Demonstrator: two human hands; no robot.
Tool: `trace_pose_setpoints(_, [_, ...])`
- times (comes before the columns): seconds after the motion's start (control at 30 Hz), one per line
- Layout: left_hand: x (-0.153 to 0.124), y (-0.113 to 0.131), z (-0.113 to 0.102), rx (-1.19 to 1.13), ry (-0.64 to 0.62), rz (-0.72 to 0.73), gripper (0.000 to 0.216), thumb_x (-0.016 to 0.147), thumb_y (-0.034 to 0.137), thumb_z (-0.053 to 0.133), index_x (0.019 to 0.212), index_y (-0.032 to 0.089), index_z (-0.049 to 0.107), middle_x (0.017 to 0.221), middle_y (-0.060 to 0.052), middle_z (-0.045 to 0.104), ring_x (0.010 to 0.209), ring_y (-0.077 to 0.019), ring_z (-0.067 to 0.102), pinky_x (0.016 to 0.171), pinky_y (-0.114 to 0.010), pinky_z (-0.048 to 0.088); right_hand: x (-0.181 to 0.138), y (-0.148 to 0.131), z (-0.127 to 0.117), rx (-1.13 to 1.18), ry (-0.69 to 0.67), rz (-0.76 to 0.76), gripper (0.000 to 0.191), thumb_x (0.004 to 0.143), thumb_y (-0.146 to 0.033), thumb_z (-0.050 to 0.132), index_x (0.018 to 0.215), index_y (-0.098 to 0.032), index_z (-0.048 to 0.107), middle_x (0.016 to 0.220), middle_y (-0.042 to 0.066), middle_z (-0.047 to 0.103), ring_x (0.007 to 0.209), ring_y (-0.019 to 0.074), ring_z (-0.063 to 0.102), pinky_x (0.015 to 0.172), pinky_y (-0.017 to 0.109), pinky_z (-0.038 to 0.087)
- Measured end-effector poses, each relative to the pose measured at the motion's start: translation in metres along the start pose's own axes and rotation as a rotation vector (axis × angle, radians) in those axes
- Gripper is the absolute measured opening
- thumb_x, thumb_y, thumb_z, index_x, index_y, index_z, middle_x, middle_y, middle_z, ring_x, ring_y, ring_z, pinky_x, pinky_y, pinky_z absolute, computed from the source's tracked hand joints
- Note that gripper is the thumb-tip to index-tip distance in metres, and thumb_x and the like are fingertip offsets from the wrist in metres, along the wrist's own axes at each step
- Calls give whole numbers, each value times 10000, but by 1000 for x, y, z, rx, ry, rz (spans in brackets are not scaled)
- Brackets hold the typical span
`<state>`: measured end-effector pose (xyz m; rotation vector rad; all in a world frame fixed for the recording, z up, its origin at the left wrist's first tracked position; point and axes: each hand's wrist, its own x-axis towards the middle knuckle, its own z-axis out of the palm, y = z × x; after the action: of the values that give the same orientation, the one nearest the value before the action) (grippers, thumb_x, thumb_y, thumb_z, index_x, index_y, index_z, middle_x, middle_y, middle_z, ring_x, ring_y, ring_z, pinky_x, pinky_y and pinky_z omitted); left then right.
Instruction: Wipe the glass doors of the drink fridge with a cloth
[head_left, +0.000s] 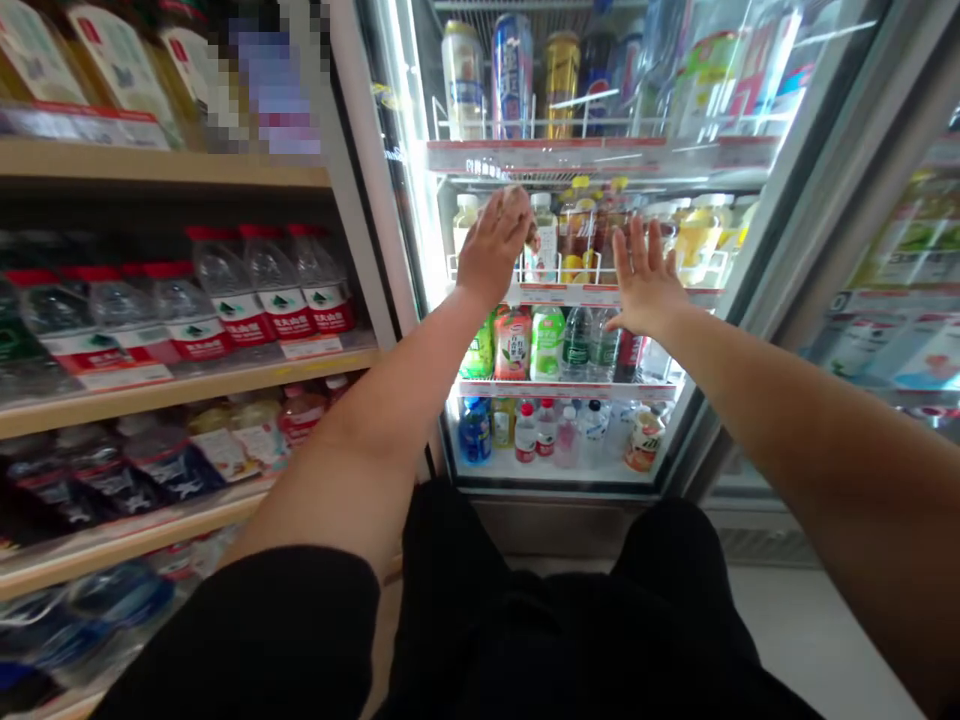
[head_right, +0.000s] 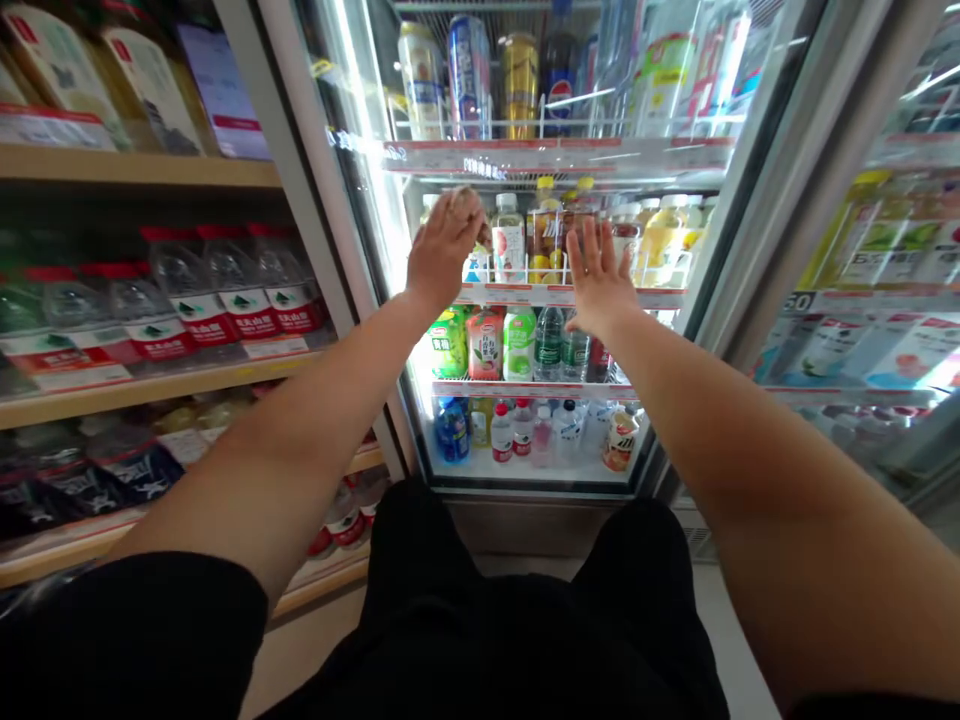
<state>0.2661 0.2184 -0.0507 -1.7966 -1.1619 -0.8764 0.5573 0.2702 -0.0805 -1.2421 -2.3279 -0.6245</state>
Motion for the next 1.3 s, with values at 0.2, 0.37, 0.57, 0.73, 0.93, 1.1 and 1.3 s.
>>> trace_pose_setpoints(0.2, [-37,43,13,-46,-271,326,484,1072,166,359,1488,273,581,1621,-24,498,1619,-224,246,1357,-518,190,-1,-1,0,10,8,4,1446,782,-686,727,1634,-173,-322,1742,144,-294,1599,479,-218,1256,783,52])
trace_pose_setpoints(0.37, [3,3,-9,-51,-72,83,528,1075,176,293,1519,277,559,1726,-12,318,1640,-211,164,1346,-457,263,-1,-2,-1,0,-19,18,1485,750,-648,778,1641,-149,-300,1752,152,-270,1584,491,-244,1271,758,51])
trace_pose_setpoints(0.57, [-3,11,5,-29,5,-95,499,1105,263,295,1573,261,467,1766,-28,190,1651,-215,-36,1377,-510,100,-3,-4,-4,16,3,21,1431,784,-641,764,1659,-181,-271,1754,137,-270,1596,469,-235,1274,766,61])
trace_pose_setpoints(0.73, [-28,28,13,-59,-244,311,412,1082,244,394,1420,232,629,1672,-56,421,1631,-235,205,1368,-507,158,-5,-7,-8,17,-11,30,1474,736,-567,835,1673,-163,-229,1758,147,-250,1598,459,-234,1279,756,67])
trace_pose_setpoints(0.93, [8,-4,-3,-44,-1,-44,451,1101,256,340,1476,306,585,1655,7,448,1610,-240,255,1365,-558,190,-7,-9,-12,10,-25,39,1443,747,-570,815,1682,-137,-196,1753,158,-256,1600,456,-236,1294,734,62])
trace_pose_setpoints(1.1, [-9,19,1,-90,-150,128,366,1108,315,369,1260,262,698,1581,11,542,1584,-244,322,1362,-530,220,-8,-10,-12,27,4,28,1378,806,-632,746,1681,-150,-203,1761,158,-234,1607,462,-214,1288,735,65])
trace_pose_setpoints(1.3, [10,9,-17,-69,-105,82,431,1091,210,303,1381,263,618,1710,32,345,1626,-183,193,1342,-467,298,-5,-3,-7,39,-8,17,1395,803,-657,730,1667,-157,-244,1761,156,-244,1603,473,-213,1273,761,57])
